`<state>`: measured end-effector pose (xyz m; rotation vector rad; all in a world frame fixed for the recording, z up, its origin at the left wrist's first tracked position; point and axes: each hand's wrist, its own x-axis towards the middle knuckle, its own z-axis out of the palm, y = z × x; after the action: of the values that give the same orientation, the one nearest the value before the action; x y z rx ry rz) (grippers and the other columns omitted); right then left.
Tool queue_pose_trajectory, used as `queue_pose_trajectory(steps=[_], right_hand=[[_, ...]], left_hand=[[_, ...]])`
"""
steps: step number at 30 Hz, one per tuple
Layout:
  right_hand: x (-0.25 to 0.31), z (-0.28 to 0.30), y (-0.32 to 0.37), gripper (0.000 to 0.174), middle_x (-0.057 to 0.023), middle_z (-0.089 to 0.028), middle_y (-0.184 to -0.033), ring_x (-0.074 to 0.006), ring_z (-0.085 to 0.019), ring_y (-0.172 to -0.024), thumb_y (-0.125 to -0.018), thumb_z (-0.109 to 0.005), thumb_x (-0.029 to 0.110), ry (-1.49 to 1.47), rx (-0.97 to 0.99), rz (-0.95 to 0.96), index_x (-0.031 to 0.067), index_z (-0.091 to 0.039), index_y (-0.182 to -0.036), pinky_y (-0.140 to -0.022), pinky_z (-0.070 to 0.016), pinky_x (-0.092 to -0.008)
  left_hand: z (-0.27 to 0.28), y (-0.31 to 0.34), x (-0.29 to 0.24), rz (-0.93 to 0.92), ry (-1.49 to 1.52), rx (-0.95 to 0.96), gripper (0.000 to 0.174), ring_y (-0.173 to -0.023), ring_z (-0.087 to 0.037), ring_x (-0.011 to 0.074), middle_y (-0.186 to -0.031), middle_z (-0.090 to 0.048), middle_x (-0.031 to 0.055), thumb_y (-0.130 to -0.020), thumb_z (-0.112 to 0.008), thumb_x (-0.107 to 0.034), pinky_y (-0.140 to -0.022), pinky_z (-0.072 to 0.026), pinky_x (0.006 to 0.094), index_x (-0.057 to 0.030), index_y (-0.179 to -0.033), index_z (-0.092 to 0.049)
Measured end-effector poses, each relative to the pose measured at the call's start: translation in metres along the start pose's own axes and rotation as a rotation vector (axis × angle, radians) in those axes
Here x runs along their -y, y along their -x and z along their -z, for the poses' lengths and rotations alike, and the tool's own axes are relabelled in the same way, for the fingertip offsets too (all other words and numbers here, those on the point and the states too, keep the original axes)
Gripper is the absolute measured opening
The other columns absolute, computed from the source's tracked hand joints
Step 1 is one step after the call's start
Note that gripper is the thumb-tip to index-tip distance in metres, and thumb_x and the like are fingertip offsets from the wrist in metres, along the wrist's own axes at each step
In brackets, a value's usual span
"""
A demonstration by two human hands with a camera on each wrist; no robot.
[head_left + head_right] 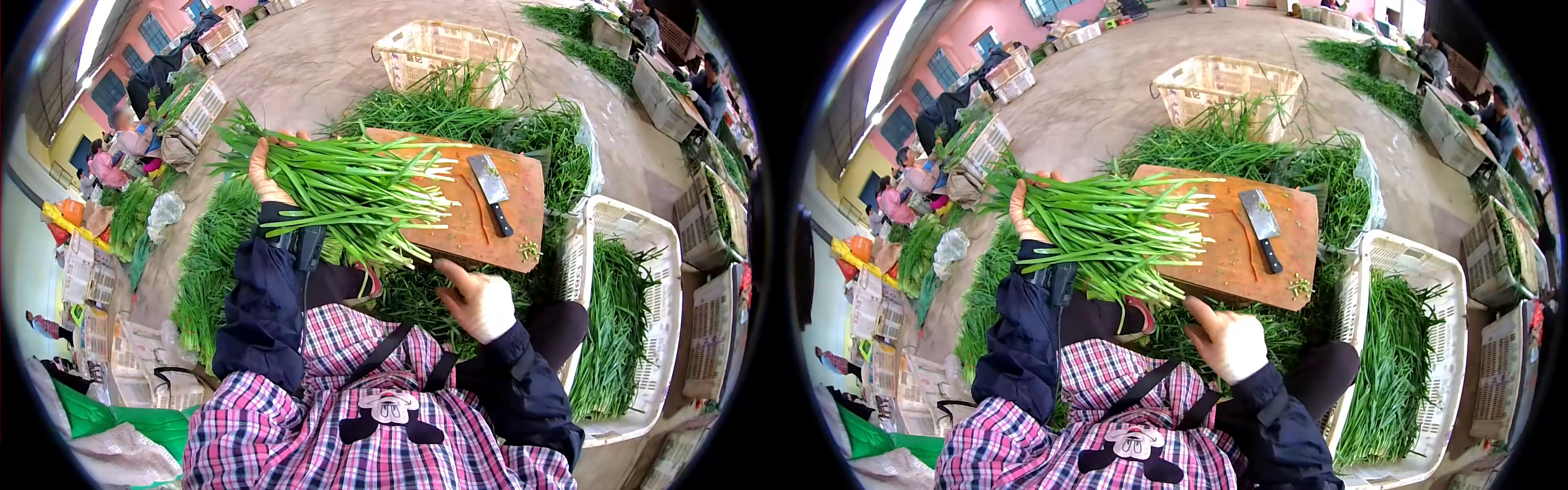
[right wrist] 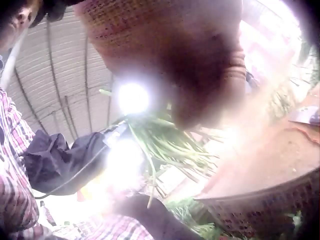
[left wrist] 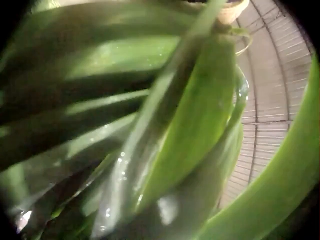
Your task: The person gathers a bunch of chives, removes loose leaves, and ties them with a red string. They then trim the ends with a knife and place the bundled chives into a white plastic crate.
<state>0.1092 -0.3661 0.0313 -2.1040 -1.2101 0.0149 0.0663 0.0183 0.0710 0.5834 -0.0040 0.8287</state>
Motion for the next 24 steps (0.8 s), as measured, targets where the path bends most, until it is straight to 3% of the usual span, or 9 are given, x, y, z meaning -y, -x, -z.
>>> queue_pose_trajectory(steps=[3,6,10,12,14,15,20,21,24], right_hand=[[0.016,-0.013,-0.038,0.044,-0.0062,-0.064,-0.067,-0.0261,-0.064,-0.061,-0.078,-0.072,0.027,0.072,-0.199,0.151,0.0142,-0.059,-0.118,-0.055,-0.0505,-0.0377],[0.031,-0.019,-0.063,0.047,-0.0085,-0.067,-0.074,-0.0275,-0.066,-0.068,-0.077,-0.073,0.028,0.145,-0.066,0.127,0.0142,-0.057,-0.118,-0.057,-0.0512,-0.0391],[0.014,-0.046,-0.067,0.024,-0.008,-0.06,-0.067,-0.029,-0.063,-0.066,-0.079,-0.07,0.028,0.196,-0.078,0.218,0.0123,-0.059,-0.093,-0.058,-0.0487,-0.0419],[0.001,-0.045,-0.051,0.02,-0.0055,-0.06,-0.066,-0.0268,-0.063,-0.066,-0.081,-0.067,0.03,0.129,-0.081,0.28,0.012,-0.059,-0.085,-0.059,-0.0491,-0.041],[-0.016,-0.04,-0.025,0.018,-0.0065,-0.059,-0.066,-0.0273,-0.063,-0.066,-0.083,-0.066,0.028,0.082,0.042,0.237,0.0117,-0.059,-0.083,-0.058,-0.0491,-0.042],[-0.027,-0.041,-0.011,0.018,-0.0077,-0.061,-0.067,-0.0279,-0.063,-0.064,-0.084,-0.066,0.029,0.072,0.093,0.218,0.0117,-0.061,-0.084,-0.058,-0.0495,-0.042],[-0.067,-0.039,0.044,0.022,-0.012,-0.065,-0.069,-0.0323,-0.066,-0.068,-0.084,-0.065,0.032,0.168,0.545,-0.018,0.0124,-0.065,-0.093,-0.06,-0.0518,-0.0429],[-0.06,-0.028,0.042,0.029,-0.0131,-0.067,-0.073,-0.0327,-0.067,-0.072,-0.083,-0.066,0.035,0.205,0.572,-0.068,0.0147,-0.065,-0.104,-0.062,-0.0527,-0.0432],[-0.031,-0.012,0.022,0.037,-0.0139,-0.068,-0.075,-0.032,-0.068,-0.073,-0.083,-0.066,0.036,0.022,0.337,-0.15,0.0169,-0.062,-0.114,-0.065,-0.0535,-0.0432]], left_hand=[[-0.016,0.011,0.006,0.02,-0.033,0.048,0.029,-0.099,-0.061,0.0274,-0.085,-0.067,0.0081,-0.085,-0.066,-0.03,-0.092,-0.0498,0.044,-0.0016,-0.088,-0.066],[-0.021,0.013,0.01,0.003,-0.032,0.029,0.028,-0.099,-0.061,0.0277,-0.086,-0.067,0.008,-0.086,-0.065,-0.03,-0.092,-0.0496,0.044,-0.0021,-0.088,-0.066],[-0.033,0.017,0.013,0.044,0.008,-0.003,0.023,-0.1,-0.06,0.0288,-0.088,-0.067,0.0089,-0.085,-0.066,-0.026,-0.096,-0.0476,0.0434,-0.0036,-0.085,-0.066],[-0.028,0.012,0.008,0.038,0.037,0.003,0.021,-0.1,-0.06,0.0301,-0.09,-0.068,0.0103,-0.084,-0.066,-0.025,-0.097,-0.0468,0.0438,-0.004,-0.085,-0.065],[-0.011,-0.002,0.003,-0.013,0.037,0.014,0.021,-0.1,-0.061,0.0306,-0.09,-0.068,0.0106,-0.084,-0.067,-0.025,-0.097,-0.0468,0.0448,-0.0041,-0.085,-0.066],[-0.023,0.008,0.003,0.008,0.033,-0.085,0.023,-0.099,-0.061,0.0306,-0.088,-0.068,0.0101,-0.083,-0.068,-0.027,-0.096,-0.0472,0.0458,-0.0039,-0.085,-0.066],[-0.003,-0.004,-0.01,-0.043,0.003,-0.024,0.027,-0.098,-0.061,0.0304,-0.086,-0.068,0.0089,-0.083,-0.068,-0.029,-0.093,-0.0487,0.0464,-0.0024,-0.087,-0.066],[0.001,-0.007,-0.012,-0.036,-0.007,-0.011,0.027,-0.098,-0.062,0.0305,-0.086,-0.068,0.009,-0.083,-0.068,-0.029,-0.093,-0.0488,0.0465,-0.002,-0.087,-0.066],[0.0,-0.007,-0.016,-0.033,-0.034,0.007,0.031,-0.097,-0.062,0.0302,-0.087,-0.068,0.0091,-0.084,-0.068,-0.032,-0.093,-0.0488,0.0483,-0.0012,-0.09,-0.065]])
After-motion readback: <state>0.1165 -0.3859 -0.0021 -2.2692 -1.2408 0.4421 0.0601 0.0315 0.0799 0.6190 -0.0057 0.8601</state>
